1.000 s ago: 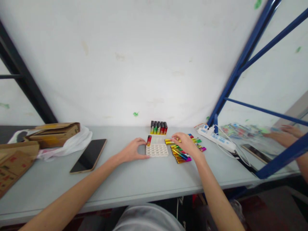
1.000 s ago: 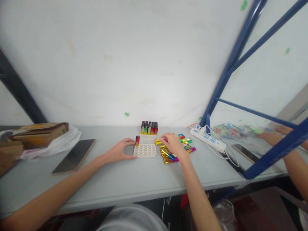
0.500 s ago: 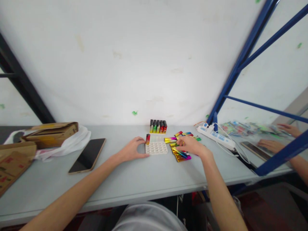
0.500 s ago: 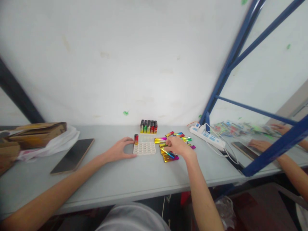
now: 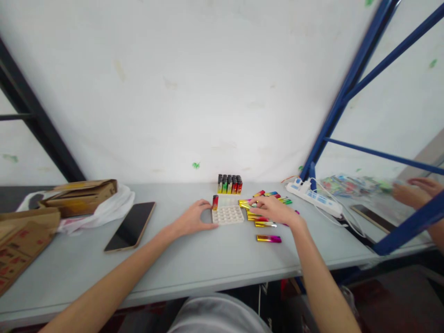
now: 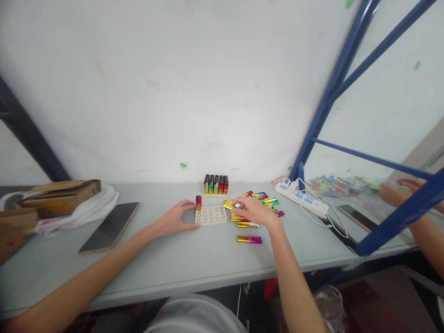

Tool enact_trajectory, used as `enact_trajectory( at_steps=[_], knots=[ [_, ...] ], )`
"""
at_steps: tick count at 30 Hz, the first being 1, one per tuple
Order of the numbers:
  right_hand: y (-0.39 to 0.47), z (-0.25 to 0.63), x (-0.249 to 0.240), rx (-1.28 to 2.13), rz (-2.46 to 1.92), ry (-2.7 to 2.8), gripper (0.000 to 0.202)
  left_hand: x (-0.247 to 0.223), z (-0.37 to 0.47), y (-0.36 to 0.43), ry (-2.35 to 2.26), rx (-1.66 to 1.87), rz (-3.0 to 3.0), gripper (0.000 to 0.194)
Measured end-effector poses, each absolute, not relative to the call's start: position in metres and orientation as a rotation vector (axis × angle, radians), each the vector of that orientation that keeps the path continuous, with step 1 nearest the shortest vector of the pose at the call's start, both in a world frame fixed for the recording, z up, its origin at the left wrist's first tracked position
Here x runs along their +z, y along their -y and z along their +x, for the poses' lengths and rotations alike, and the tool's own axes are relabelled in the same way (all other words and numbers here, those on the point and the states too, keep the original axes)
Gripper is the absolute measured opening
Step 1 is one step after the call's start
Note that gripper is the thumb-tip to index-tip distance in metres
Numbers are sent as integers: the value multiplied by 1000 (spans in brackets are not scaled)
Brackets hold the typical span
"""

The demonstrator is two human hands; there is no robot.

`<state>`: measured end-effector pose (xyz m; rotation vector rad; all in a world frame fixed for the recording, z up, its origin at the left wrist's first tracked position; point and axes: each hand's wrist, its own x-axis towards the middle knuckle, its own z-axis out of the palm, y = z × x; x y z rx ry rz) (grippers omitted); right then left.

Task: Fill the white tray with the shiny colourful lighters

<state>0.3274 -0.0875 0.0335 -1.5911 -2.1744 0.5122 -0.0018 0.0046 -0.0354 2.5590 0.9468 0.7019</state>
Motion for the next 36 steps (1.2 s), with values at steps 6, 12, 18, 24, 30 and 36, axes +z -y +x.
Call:
enact_trajectory(
  at_steps=[6,12,18,24,30,36],
  knots=[
    [79,306,26,640,-1341,2031,39,-34,2,0,-898,668,2557,63],
    [70,283,20,897,-1205,1661,45,-34,10,8,-867,642,2542,64],
    [67,265,15,1015,-1099,1577,52,-35,15,11,-864,662,2535,61],
    [73,258,15,1143,-1116,1561,50,-39,21,10,-847,674,2535,65],
    [63,258,-6,888,-1227,1426,51,-40,23,10,-841,668,2527,66],
    [64,254,-5,618,-1353,1381,53,-40,23,12,-861,664,2505,67]
  ],
)
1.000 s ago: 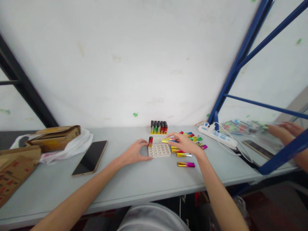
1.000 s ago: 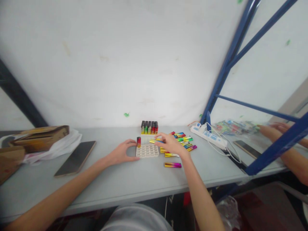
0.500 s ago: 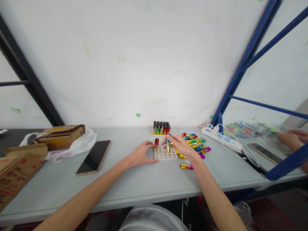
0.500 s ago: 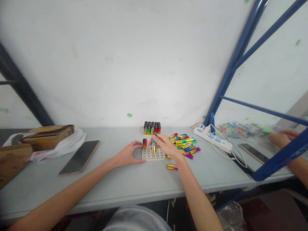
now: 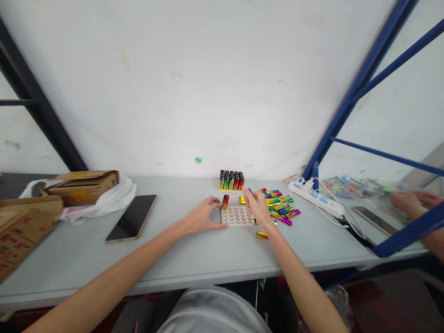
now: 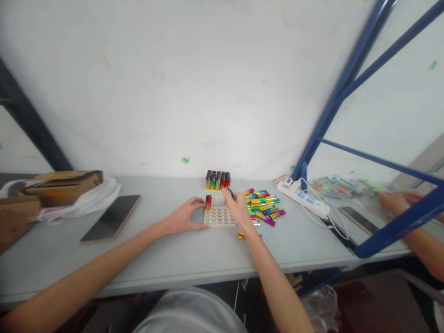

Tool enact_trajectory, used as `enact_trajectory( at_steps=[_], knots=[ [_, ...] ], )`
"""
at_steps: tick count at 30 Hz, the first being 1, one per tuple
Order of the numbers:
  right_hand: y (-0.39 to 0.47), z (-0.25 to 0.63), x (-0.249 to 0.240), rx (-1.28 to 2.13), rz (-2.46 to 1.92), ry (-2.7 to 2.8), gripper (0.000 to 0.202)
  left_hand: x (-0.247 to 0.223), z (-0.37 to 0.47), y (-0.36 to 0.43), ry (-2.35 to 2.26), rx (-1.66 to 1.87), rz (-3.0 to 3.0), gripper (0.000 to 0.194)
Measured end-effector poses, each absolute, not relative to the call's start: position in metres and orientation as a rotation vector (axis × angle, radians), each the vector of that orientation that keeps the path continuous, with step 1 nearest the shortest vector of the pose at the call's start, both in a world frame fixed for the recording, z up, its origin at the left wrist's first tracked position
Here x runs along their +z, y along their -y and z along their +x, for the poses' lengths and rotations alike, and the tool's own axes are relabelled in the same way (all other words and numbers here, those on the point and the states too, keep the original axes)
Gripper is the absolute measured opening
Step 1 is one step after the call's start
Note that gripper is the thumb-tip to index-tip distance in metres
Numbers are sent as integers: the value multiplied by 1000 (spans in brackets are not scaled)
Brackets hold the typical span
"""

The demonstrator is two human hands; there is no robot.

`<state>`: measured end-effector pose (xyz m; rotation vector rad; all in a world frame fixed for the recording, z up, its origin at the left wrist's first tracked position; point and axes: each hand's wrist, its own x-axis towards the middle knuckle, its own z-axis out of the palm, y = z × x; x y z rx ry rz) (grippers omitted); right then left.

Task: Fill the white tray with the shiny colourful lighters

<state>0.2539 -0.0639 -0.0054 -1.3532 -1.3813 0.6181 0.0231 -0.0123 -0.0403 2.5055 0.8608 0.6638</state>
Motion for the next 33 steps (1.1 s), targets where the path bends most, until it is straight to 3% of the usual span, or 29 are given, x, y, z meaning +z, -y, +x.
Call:
enact_trajectory(
  at_steps=[6,14,22,30,33],
  knots=[
    [67,255,-1,434,-1417,1467,43,-42,23,11,-841,680,2508,68],
    [67,251,-2,374,-1428,1581,51,-40,22,13,-844,686,2512,66],
    [66,253,-2,256,-1473,1571,42,-41,21,12,-846,701,2527,65],
    [67,249,-3,484,-1373,1750,38,-41,21,13,-839,698,2530,64],
    [68,248,-2,428,-1271,1912,38,-40,21,14,-844,684,2533,65]
  ],
)
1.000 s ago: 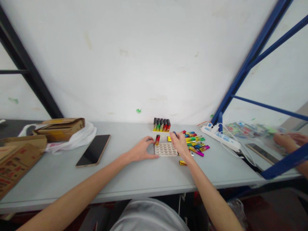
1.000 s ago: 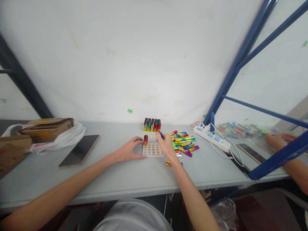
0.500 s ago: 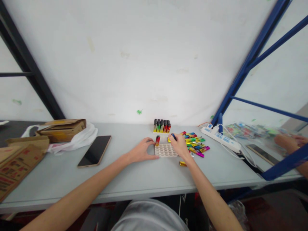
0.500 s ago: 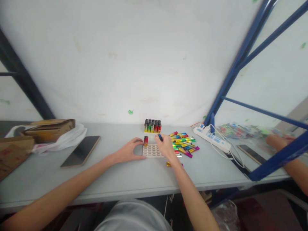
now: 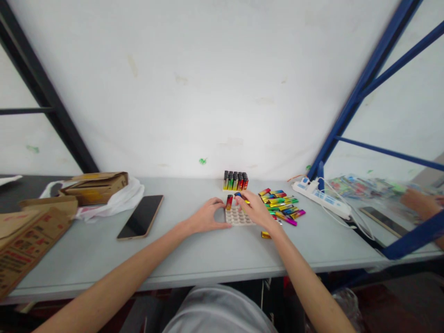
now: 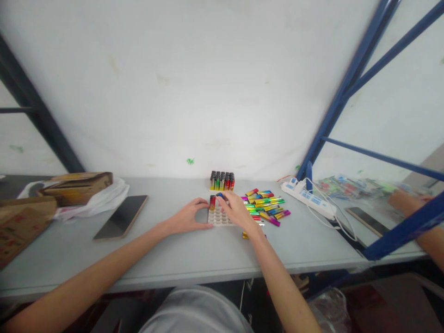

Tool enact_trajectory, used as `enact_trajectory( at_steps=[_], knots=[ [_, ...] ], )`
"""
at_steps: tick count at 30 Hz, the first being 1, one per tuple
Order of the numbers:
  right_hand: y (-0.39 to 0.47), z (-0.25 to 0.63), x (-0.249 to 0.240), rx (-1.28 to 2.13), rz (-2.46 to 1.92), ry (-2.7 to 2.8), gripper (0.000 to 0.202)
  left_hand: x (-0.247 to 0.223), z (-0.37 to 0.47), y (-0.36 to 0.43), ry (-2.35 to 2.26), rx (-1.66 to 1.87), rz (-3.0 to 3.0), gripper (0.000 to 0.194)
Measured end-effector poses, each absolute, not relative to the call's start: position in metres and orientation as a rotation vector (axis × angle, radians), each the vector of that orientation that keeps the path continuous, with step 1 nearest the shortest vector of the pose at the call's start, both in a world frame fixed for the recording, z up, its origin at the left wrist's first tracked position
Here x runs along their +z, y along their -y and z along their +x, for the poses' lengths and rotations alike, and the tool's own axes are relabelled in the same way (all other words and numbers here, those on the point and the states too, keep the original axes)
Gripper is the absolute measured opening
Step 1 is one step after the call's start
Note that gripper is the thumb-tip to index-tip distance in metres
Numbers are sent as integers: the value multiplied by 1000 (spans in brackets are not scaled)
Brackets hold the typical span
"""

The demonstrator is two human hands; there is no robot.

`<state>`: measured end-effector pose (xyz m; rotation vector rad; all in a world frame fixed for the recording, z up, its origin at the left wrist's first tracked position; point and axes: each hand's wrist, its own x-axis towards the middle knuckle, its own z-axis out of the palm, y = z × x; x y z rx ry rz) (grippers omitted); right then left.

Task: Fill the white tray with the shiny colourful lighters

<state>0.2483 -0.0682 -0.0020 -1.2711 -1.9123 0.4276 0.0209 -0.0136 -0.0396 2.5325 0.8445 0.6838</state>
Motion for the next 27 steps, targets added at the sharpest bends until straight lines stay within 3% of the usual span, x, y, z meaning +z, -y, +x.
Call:
enact_trajectory(
  at_steps=[4,13,20,27],
  knots=[
    [71,245,1,269,-1291,2069,42,-38,21,14,-848,680,2546,66],
    [67,248,-4,411,-1306,2068,28,-41,20,12,-836,669,2554,67],
    [61,249,-13,160,-1361,2208,22,-39,21,12,-832,653,2545,68],
    [71,240,-13,-43,-1552,2225,35,-42,20,11,-823,674,2561,67]
  ],
)
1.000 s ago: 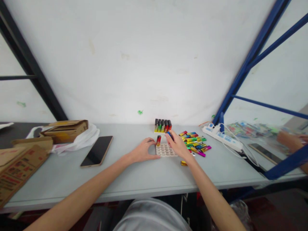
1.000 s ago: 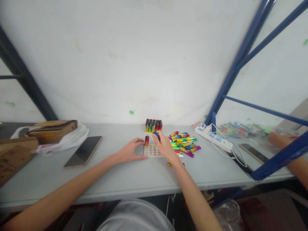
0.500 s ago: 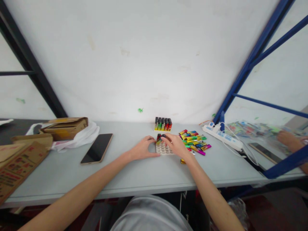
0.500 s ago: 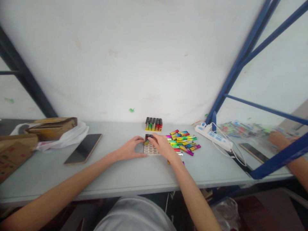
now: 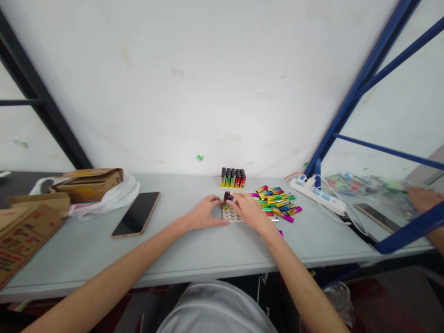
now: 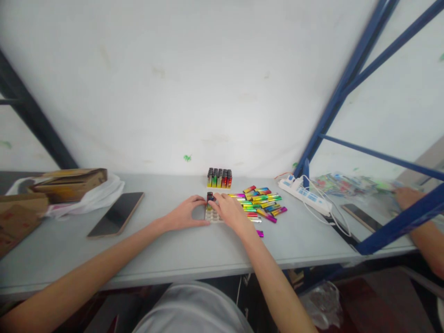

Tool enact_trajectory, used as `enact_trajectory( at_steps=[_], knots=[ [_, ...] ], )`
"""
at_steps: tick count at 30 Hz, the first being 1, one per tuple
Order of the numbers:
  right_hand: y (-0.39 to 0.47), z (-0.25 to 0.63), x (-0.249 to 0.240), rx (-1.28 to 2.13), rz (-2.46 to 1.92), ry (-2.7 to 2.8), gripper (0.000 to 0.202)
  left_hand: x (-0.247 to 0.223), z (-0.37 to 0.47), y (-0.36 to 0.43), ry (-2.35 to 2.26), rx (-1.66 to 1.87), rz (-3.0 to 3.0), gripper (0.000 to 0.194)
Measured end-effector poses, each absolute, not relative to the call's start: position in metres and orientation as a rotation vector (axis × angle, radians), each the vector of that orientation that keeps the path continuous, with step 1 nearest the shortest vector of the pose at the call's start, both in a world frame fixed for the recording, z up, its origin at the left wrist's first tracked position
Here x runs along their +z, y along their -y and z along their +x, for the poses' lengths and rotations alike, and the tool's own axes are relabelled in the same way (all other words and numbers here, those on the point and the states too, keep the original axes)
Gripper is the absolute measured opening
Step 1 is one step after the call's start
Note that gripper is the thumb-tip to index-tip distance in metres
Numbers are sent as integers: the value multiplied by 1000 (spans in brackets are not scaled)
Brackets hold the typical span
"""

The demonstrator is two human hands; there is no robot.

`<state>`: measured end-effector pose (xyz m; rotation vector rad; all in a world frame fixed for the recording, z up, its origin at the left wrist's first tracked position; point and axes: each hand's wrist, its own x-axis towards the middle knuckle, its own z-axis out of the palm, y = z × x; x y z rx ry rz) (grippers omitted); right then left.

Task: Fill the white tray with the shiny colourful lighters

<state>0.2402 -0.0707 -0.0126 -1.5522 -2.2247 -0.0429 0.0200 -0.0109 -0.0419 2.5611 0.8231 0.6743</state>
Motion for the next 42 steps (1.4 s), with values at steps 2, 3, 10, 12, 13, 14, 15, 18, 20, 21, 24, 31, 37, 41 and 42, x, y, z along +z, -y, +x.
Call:
enact_trajectory(
  at_steps=[2,3,10,12,13,14,15,18,20,21,24,31,37,41,42],
  knots=[
    [70,246,-9,4,-1545,2228,36,-43,20,10,-825,683,2561,66],
    [69,251,-7,48,-1531,2229,36,-43,19,10,-825,683,2562,65],
    [65,317,12,106,-1627,2174,20,-37,20,12,-855,650,2560,63],
    [69,335,16,181,-1688,2187,14,-35,20,12,-856,645,2563,64],
    [71,343,17,221,-1712,2188,12,-35,19,12,-859,641,2565,64],
    [74,349,18,256,-1732,2189,11,-34,19,12,-866,637,2567,64],
    [75,355,19,287,-1752,2192,10,-34,18,11,-876,633,2568,65],
    [77,363,17,342,-1818,2226,9,-35,16,10,-907,625,2569,69],
    [74,364,12,384,-1852,2234,11,-36,15,9,-922,631,2572,69],
    [72,363,9,415,-1861,2224,14,-36,15,9,-925,635,2572,68],
    [65,363,0,423,-1852,2188,22,-35,15,10,-916,637,2572,65],
    [59,370,-9,198,-1883,2246,14,-34,15,12,-906,642,2584,64],
    [59,364,-10,335,-1868,2225,13,-34,14,12,-896,642,2578,63],
    [65,356,1,245,-1725,2209,25,-35,14,11,-887,648,2570,63],
    [67,352,6,239,-1695,2175,30,-36,14,11,-886,650,2570,62]
  ],
)
